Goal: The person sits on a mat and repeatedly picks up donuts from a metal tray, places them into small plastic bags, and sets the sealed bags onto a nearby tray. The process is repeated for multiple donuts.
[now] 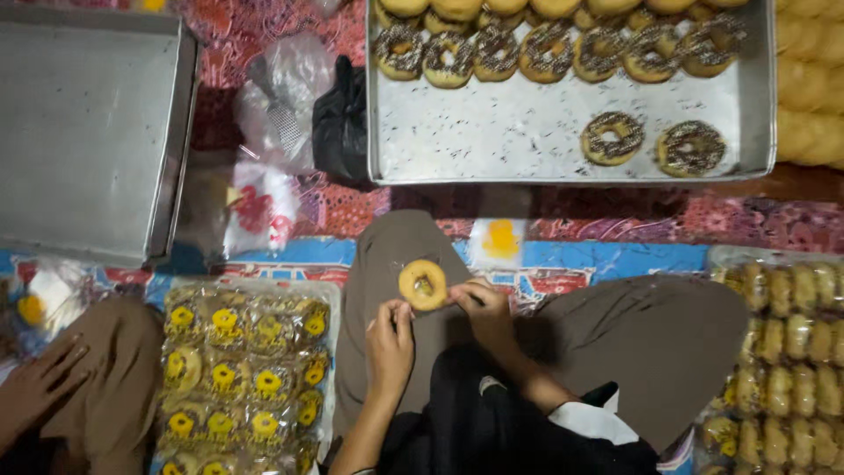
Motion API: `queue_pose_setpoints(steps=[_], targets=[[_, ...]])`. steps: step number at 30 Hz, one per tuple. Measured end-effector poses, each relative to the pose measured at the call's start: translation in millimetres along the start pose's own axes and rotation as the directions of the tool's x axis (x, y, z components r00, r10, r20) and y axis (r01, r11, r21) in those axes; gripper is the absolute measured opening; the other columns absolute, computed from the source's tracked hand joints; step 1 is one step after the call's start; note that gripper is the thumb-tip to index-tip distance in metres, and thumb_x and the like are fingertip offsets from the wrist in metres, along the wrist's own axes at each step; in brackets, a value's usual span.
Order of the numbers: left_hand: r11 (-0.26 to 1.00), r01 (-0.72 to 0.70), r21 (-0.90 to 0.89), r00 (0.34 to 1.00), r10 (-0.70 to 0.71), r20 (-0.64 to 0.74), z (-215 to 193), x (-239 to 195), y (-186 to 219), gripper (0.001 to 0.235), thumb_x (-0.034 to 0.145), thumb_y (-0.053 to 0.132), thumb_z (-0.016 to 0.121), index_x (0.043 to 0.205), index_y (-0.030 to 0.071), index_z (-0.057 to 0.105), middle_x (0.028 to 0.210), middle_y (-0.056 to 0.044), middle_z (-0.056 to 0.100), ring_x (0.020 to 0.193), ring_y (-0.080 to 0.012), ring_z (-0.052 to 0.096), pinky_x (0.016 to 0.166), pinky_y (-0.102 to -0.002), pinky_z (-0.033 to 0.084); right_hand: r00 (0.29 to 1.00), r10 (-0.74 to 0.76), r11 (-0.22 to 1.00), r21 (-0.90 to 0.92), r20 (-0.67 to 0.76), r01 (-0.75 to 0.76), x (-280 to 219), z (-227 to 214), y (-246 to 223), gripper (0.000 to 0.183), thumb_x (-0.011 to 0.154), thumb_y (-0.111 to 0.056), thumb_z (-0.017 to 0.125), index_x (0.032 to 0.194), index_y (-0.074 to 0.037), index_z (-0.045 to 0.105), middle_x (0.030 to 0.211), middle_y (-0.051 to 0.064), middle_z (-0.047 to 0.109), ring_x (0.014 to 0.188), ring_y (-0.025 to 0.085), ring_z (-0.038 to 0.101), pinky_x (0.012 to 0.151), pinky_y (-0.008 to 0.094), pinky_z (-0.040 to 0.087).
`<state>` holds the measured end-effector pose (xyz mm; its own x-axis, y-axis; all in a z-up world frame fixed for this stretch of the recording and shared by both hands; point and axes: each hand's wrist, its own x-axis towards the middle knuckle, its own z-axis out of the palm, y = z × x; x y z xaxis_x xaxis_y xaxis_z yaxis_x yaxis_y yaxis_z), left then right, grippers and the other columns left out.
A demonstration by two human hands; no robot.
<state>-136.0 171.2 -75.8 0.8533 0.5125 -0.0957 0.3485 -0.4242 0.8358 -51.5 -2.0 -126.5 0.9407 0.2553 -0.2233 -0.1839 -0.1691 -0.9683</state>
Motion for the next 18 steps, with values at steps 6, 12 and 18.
queue_pose_setpoints(steps=[6, 12, 18], targets=[[0.909, 0.335, -0.247, 0.921, -0.260, 0.290, 2.7, 17.0, -34.0, 0.022, 0.095, 0.011, 0.069, 0.114, 0.000, 0.067, 0.076, -0.008, 0.071, 0.061, -0.0139, 0.057, 0.056, -0.032, 0.045, 0.888, 0.403, 0.827, 0.327, 0.220, -0.456, 10.4, -5.6, 70.1, 0.015, 0.093, -0.016, 0.075, 0.106, -0.011, 0.070, 0.098, 0.009, 0.073, 0.091, 0.016, 0.064, 0.080, 0.028, 0.052], [0.972, -0.224, 0.068, 0.811, 0.147, 0.566, 79.0, 69.9, -1.1, 0.063, 0.088, 0.038, 0.076, 0.140, 0.007, 0.056, 0.119, -0.013, 0.073, 0.105, -0.0318, 0.070, 0.083, -0.044, 0.055, 0.988, 0.156, 0.881, 0.449, 0.012, -0.145, 81.6, -131.7, 122.9, 0.042, 0.094, -0.025, 0.071, 0.128, -0.005, 0.058, 0.113, 0.004, 0.070, 0.107, 0.019, 0.065, 0.094, 0.039, 0.054], [0.582, -0.549, 0.600, 0.652, -0.152, 0.743, 210.0, 168.6, 1.9, 0.084, 0.076, 0.056, 0.081, 0.146, 0.019, 0.052, 0.149, -0.010, 0.055, 0.135, -0.0335, 0.056, 0.099, -0.053, 0.054, 0.822, -0.299, 0.587, -0.773, -0.484, -0.241, 130.2, -184.3, 90.0, 0.040, 0.070, -0.023, 0.084, 0.103, -0.005, 0.071, 0.110, 0.019, 0.069, 0.104, 0.040, 0.063, 0.084, 0.054, 0.050]])
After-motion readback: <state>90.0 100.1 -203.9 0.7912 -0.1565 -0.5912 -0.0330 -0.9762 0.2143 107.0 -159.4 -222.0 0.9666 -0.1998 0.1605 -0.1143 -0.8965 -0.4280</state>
